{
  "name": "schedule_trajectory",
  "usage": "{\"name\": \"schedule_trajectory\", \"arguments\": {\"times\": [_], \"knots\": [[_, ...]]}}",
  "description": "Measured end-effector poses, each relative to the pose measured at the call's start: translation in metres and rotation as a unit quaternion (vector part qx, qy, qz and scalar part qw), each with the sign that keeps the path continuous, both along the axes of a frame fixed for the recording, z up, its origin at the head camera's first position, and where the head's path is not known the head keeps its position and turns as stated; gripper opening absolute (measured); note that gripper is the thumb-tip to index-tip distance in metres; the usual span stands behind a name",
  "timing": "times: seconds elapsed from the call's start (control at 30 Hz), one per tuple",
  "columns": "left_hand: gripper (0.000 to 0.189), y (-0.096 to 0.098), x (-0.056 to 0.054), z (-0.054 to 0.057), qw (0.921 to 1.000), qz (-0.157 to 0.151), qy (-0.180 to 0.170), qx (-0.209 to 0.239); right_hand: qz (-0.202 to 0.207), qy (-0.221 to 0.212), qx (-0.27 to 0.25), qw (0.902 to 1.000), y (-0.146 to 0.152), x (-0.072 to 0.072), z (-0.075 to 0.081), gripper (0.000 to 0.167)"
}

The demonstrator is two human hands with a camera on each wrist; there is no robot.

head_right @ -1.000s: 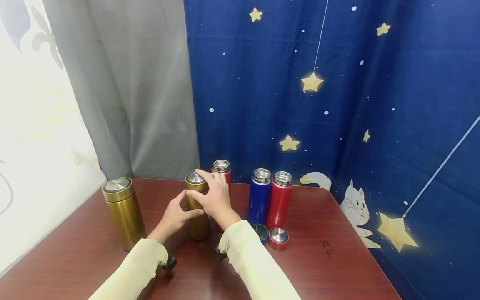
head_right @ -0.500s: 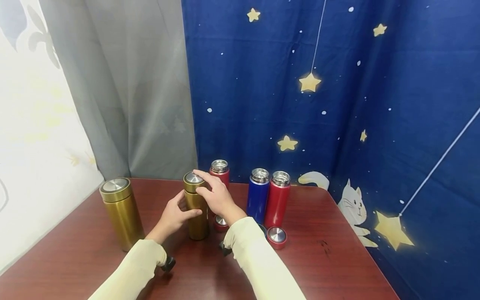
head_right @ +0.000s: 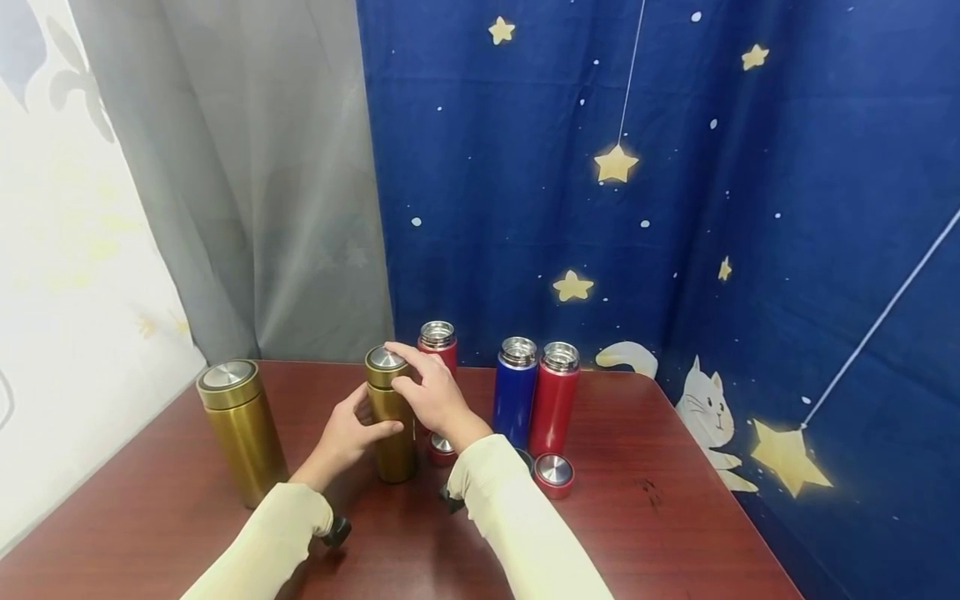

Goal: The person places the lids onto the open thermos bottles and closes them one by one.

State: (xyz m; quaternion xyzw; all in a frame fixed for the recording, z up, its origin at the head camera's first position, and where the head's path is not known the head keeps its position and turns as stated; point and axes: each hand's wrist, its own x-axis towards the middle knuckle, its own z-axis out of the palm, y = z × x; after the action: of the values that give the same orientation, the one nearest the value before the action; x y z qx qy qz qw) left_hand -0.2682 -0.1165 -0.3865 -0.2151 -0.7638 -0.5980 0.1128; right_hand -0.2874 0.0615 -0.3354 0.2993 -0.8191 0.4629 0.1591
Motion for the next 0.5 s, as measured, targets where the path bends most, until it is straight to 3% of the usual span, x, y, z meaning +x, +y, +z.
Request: {"name": "schedule_trajectory", "arguments": {"times": [0.5], "knots": [[0.08,-0.0017,-0.0001,-0.0003,1.0,0.001,-0.003,-0.007,-0.016,0.0,0.012,0.9998,-0.0004,0.0019,-0.0002,0.052]]}}
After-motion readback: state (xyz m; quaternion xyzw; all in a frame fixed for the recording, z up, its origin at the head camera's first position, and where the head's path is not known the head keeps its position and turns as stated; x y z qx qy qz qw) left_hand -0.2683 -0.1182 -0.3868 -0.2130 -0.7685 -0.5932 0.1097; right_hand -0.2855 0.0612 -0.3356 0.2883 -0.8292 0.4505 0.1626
